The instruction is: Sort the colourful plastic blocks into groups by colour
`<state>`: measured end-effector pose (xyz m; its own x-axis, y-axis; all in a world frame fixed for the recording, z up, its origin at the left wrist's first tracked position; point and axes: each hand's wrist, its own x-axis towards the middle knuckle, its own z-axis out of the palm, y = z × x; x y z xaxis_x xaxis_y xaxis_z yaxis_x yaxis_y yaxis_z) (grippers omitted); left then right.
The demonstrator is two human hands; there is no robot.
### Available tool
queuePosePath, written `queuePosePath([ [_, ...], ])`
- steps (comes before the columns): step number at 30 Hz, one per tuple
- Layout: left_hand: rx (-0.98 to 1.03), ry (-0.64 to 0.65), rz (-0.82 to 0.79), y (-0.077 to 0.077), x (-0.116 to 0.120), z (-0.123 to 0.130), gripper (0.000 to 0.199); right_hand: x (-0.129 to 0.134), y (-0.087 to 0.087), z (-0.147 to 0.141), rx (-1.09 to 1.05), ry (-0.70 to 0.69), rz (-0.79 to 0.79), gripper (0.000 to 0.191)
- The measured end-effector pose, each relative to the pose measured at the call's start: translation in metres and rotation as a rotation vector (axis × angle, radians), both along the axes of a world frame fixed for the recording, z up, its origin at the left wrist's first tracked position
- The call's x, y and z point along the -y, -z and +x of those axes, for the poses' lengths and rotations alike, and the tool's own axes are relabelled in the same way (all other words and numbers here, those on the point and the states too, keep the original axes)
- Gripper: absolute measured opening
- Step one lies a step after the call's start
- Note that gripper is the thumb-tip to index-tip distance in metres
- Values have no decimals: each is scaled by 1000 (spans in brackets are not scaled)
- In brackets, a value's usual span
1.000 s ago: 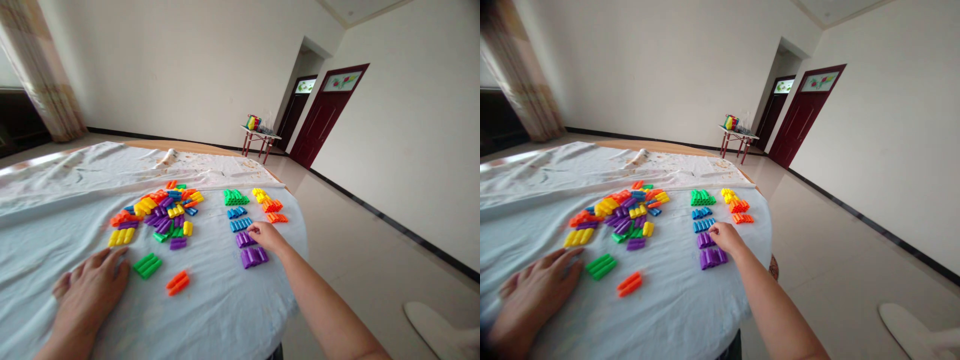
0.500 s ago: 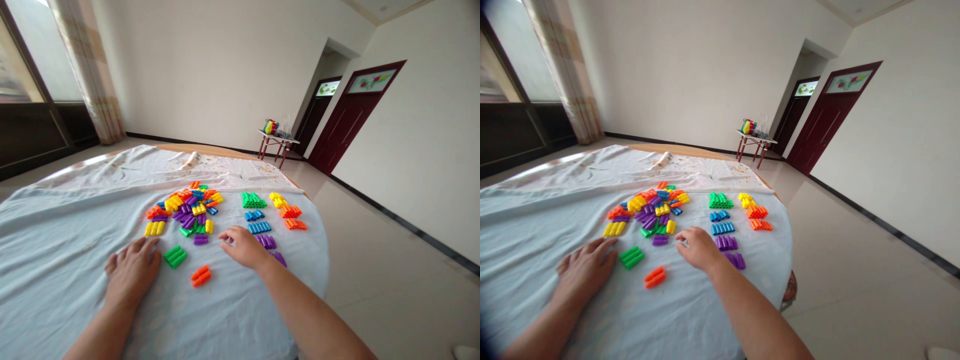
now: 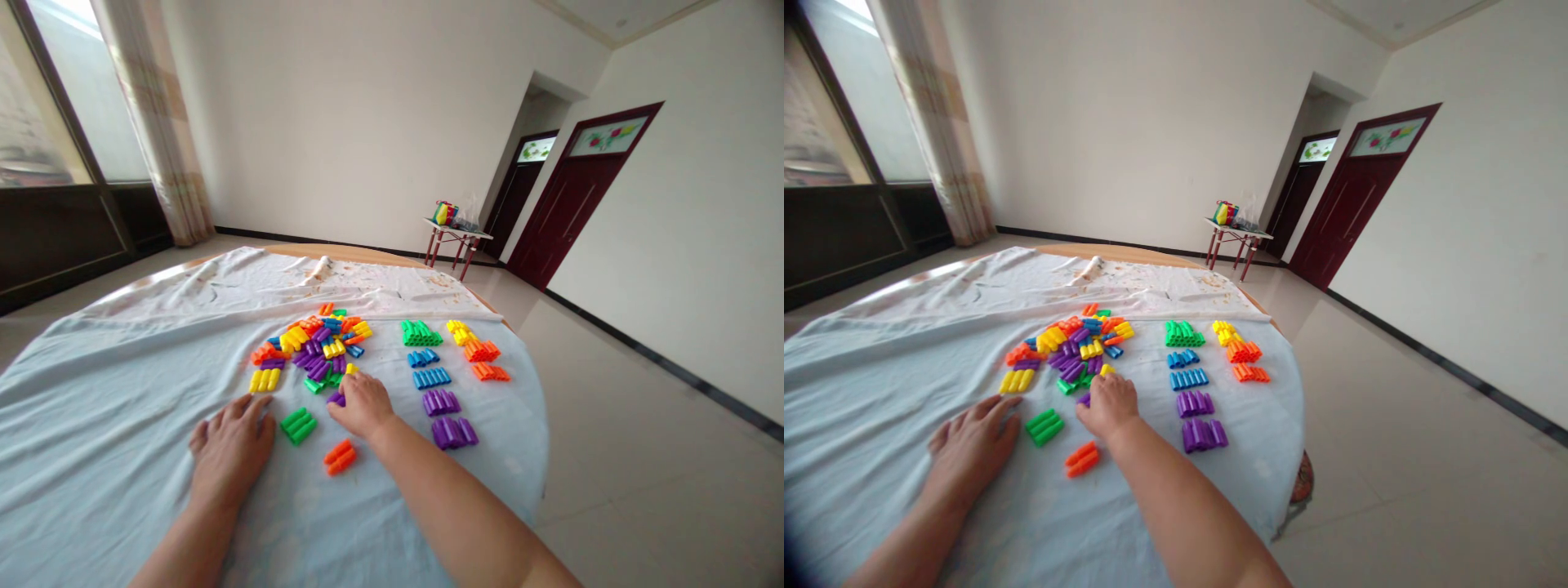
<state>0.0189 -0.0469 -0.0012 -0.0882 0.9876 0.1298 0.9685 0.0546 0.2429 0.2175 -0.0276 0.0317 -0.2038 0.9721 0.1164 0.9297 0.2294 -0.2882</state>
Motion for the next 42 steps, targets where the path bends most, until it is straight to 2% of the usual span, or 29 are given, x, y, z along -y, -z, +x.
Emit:
queuePosePath([
  [4, 4, 2, 24, 3, -1, -2, 51, 9, -3, 17, -25, -112, 16, 28],
  [10, 12, 40, 4, 6, -4, -5, 54, 12, 5, 26, -5, -135, -41, 33],
  [14, -26, 27, -14, 8, -8, -7, 56, 14, -8, 39, -161, -261, 0, 36],
  [17, -49, 38, -12, 12, -12, -10, 57, 23, -25, 72, -292, -328, 85, 41],
  [21, -57, 47, -13, 20, -17, -15, 56, 34, -36, 139, -335, -191, 158, 45],
  [25, -65, 48, 11, 34, -24, -23, 56, 39, -23, 205, -284, -20, 119, 49],
  [29, -80, 49, 49, 49, -32, -32, 54, 38, 2, 242, -206, 31, 51, 49],
  [32, -84, 59, 60, 52, -35, -34, 53, 37, 18, 249, -182, 32, 41, 49],
  [36, -87, 57, 66, 46, -32, -31, 56, 36, 29, 245, -227, 22, 29, 49],
  [39, -93, 40, 49, 38, -28, -26, 55, 37, 31, 244, -270, 6, -1, 51],
  [42, -85, 28, 37, 27, -21, -19, 52, 42, 25, 247, -281, 11, -19, 53],
])
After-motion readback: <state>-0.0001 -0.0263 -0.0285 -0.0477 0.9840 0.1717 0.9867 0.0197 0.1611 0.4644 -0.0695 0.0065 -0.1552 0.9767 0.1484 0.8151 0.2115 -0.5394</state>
